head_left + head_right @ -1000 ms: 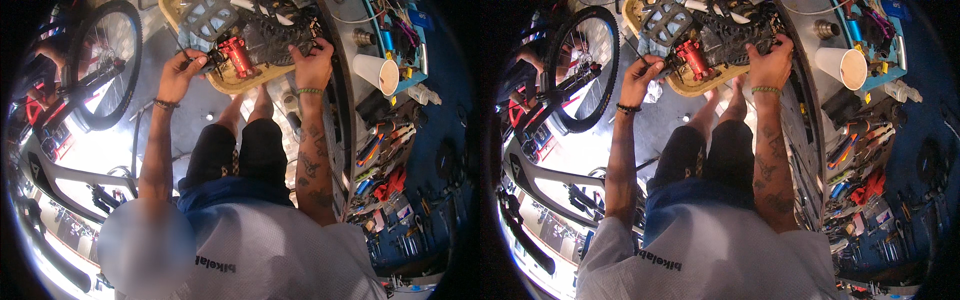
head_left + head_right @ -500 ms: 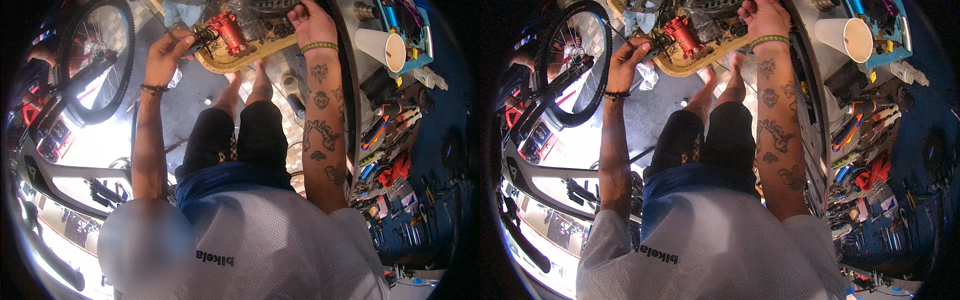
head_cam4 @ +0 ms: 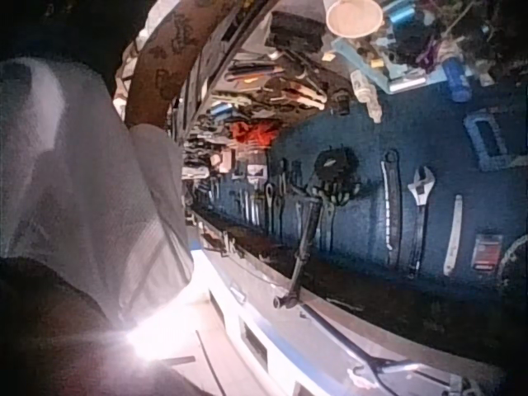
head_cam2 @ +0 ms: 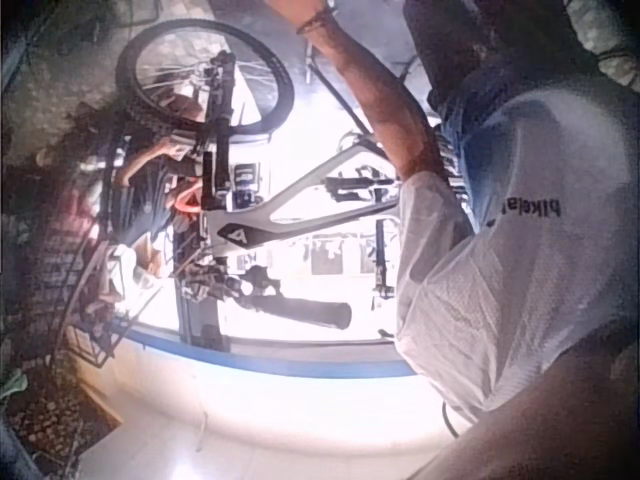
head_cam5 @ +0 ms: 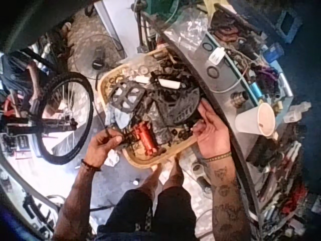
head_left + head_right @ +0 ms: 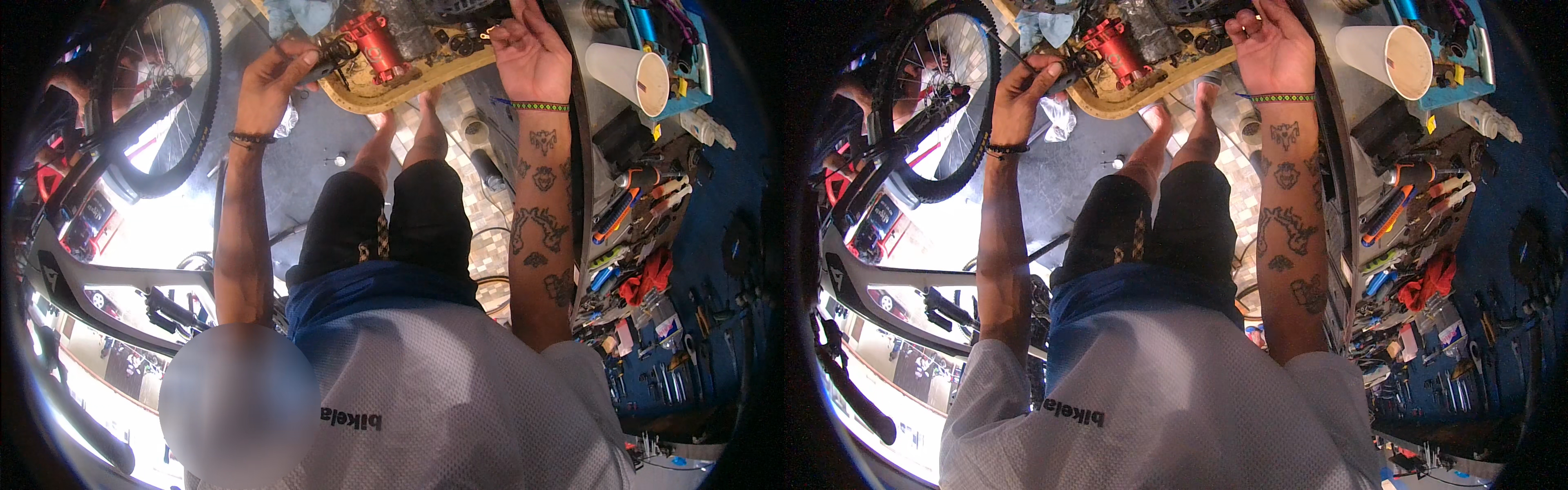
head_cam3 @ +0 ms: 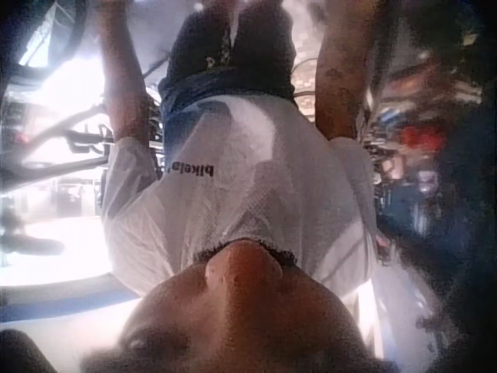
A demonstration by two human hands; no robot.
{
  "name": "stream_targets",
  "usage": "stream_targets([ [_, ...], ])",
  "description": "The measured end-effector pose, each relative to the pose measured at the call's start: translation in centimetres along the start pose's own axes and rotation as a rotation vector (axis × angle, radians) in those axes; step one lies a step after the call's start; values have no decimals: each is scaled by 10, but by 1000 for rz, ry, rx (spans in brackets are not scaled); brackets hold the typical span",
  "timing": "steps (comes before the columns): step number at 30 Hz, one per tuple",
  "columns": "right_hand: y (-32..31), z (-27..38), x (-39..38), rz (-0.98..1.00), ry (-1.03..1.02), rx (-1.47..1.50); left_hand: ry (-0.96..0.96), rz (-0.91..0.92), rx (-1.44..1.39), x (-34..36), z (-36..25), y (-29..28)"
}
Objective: The person sits on the floor and uses a screwdriver to adjust the bicycle crankset. They then stand and search through a drawer and a parts tray, handling small components and tools.
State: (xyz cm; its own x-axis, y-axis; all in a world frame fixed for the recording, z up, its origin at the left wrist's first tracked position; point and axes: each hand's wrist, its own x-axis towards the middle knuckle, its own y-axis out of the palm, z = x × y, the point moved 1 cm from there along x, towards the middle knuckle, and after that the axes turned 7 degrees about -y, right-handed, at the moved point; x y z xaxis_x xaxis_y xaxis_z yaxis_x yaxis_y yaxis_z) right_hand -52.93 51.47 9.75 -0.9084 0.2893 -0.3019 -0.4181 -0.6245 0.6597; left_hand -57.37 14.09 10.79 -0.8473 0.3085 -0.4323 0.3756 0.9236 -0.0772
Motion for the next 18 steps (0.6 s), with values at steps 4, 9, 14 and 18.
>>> stream_targets([
  [4, 25, -8, -17, -99, -125, -351, -22, -21, 39, -2, 5, -5],
  [9, 35, -39, -75, -70, -570, -1514, -115, -25, -11, -4, 3, -4],
  [14, 8, -66, -85, -576, -126, -929, -135, 1, -34, 0, 1, -2],
  [18, 9, -72, -67, -283, 41, -705, -108, -16, -38, 0, 4, -3],
])
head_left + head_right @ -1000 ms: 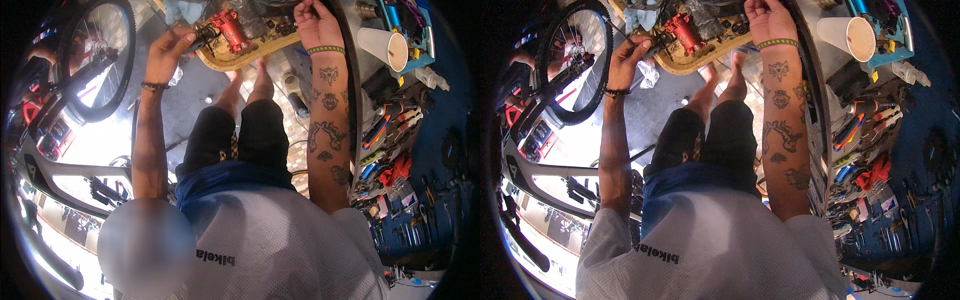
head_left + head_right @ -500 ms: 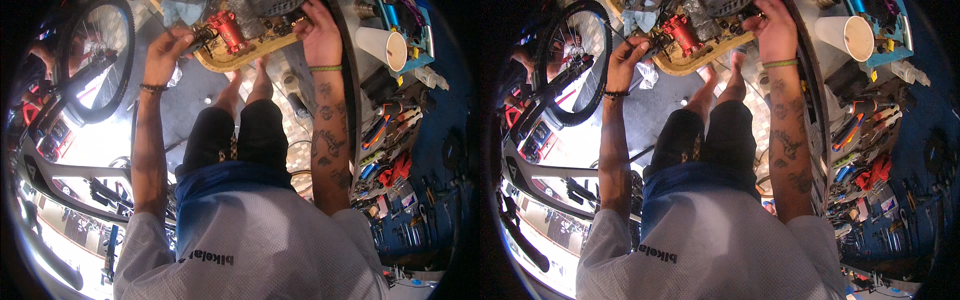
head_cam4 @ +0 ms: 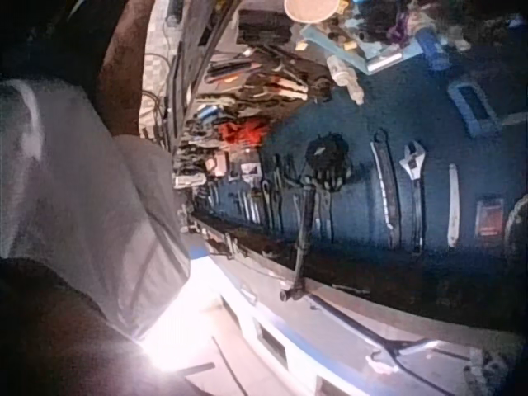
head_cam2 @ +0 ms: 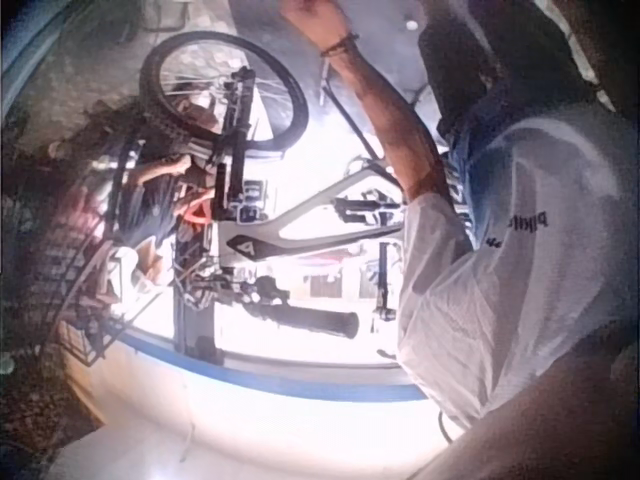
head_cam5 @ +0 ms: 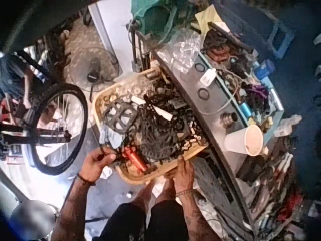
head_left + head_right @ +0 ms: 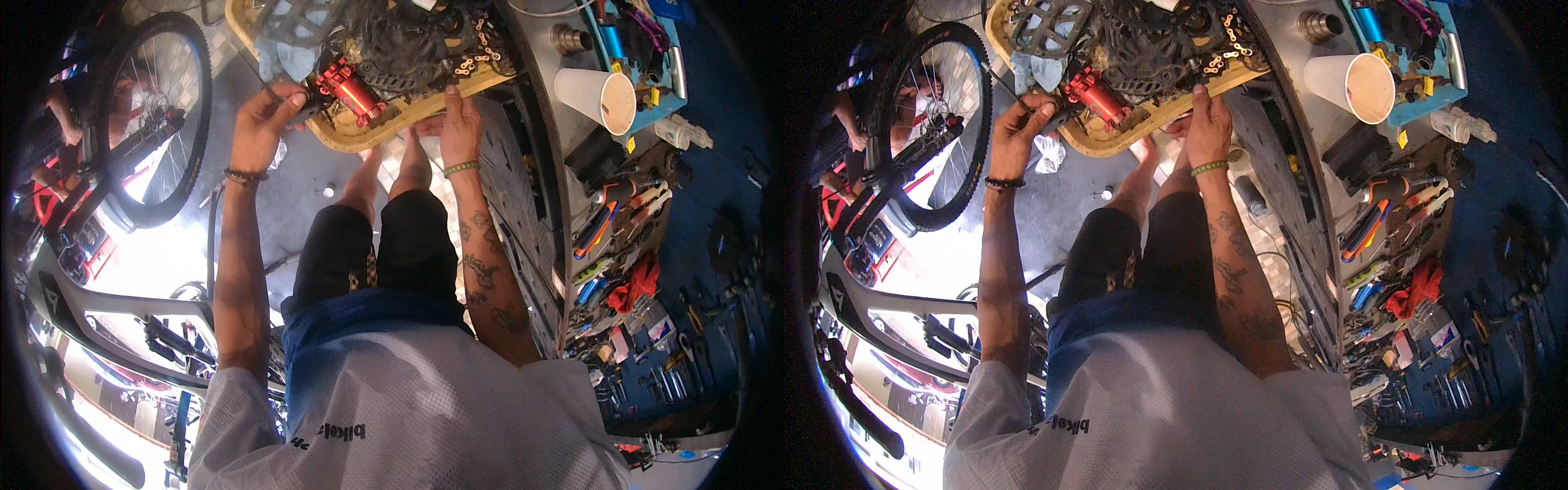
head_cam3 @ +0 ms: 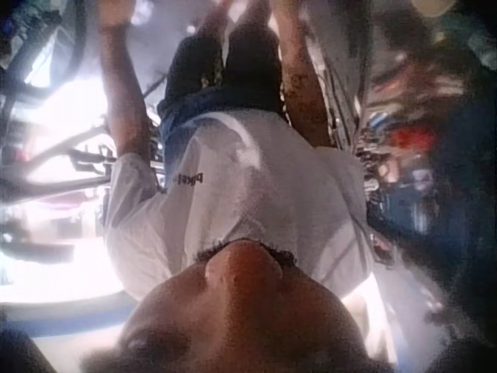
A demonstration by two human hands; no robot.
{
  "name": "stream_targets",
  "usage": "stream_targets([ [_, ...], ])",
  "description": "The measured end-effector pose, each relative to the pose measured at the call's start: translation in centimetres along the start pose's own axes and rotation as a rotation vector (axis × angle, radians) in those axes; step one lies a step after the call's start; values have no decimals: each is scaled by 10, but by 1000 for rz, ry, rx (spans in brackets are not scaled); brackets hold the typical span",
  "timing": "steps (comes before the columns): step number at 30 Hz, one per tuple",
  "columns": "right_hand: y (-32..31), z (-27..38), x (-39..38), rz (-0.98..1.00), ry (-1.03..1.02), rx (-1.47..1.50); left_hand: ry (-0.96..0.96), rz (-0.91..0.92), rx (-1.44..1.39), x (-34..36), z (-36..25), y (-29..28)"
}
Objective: The person sits on the floor and uses a screwdriver to adjust the bicycle crankset. They then stand and search through a drawer and a parts tray, handling small components and tools.
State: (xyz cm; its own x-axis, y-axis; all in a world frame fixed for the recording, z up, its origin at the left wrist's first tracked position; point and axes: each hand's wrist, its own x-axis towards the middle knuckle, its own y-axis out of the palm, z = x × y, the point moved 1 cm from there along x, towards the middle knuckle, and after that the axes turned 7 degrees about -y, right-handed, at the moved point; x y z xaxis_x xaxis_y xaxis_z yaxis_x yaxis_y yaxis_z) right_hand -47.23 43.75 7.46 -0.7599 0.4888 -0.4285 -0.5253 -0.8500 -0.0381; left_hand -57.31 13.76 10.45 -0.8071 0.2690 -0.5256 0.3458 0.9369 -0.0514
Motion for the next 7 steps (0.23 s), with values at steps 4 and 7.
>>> stream_targets([
  [4, 11, -6, -7, -11, 82, 150, -9, -42, 58, -5, 2, -12],
  [7, 19, -13, -16, -3, 55, 28, -82, -13, 65, -13, 0, -39],
])
